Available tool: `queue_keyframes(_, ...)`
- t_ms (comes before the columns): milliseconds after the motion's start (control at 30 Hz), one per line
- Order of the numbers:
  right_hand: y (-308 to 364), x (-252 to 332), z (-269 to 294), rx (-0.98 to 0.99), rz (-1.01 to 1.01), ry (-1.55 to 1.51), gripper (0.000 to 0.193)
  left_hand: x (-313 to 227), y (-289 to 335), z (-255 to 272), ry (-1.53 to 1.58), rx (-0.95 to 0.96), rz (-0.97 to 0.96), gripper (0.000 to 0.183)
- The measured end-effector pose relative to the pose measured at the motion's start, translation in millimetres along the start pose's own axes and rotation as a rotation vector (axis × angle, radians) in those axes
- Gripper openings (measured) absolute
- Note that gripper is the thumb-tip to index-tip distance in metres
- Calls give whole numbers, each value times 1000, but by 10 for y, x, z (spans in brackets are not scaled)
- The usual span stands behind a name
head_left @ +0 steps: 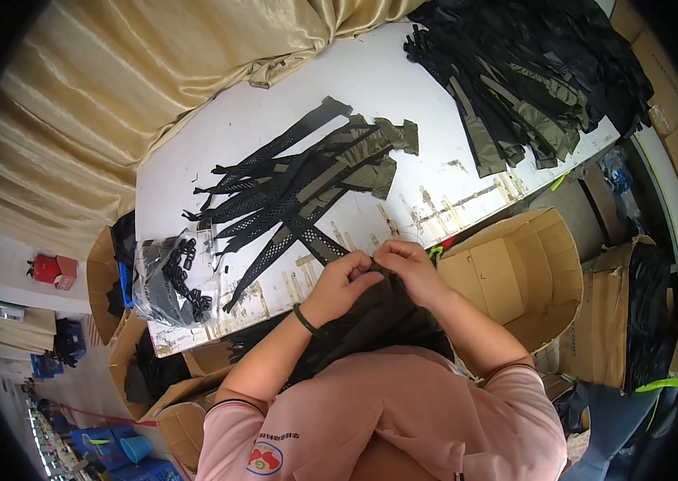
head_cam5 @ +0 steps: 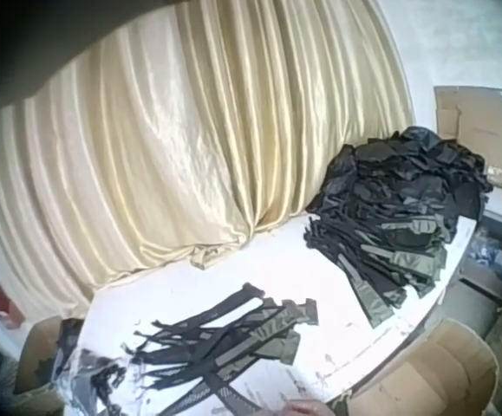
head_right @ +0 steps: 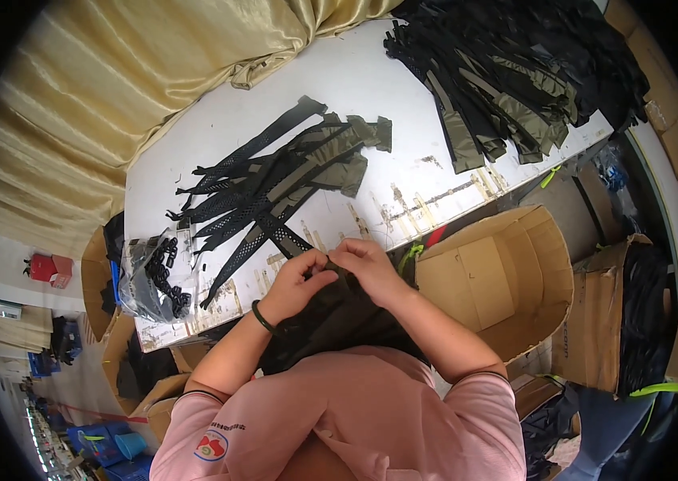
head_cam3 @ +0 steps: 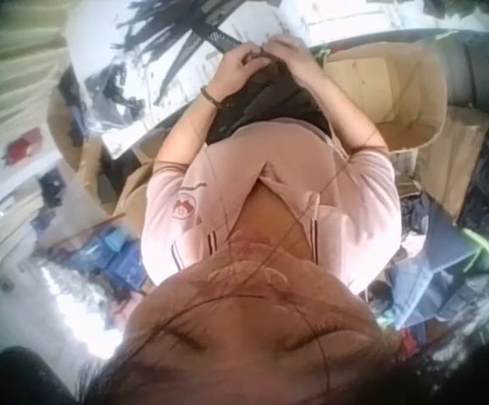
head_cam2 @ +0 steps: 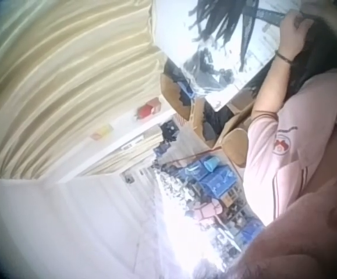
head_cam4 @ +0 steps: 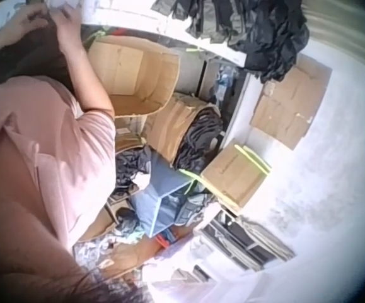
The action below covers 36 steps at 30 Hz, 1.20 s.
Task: Inspecting and sorting webbing straps at a manufacturing workstation.
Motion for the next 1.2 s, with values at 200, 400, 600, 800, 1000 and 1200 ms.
queue_keyframes(200,153,63,35,333,-177,-37,9,-10,-36,151,599,-50,-51,12)
queue_keyframes(400,266,187,-180,268,-155,-285,7,19,-66,192,388,-127,-215,15)
queue_keyframes(600,233,204,-31,-67,274,521,9,-310,-1,118,190,149,-54,18)
queue_keyframes(800,217,376,78,-239,358,582,15,62,-55,139,278,-71,121,26)
queue_keyframes(1000,184,387,-66,-75,333,709,16,103,-56,113,485,-88,232,31)
queue_keyframes(1200,84,431,-21,-90,213,274,10,17,-36,170,601,-140,254,35)
Point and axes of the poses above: each hand's wrist, its own y-axis away from the middle knuckle, its own z-axis out of the back of the hand, x = y × z, the point moved 4 cm from there along -y, towards the middle knuckle, and after that the axes turned 5 degrees about x, right-handed, at the moved point
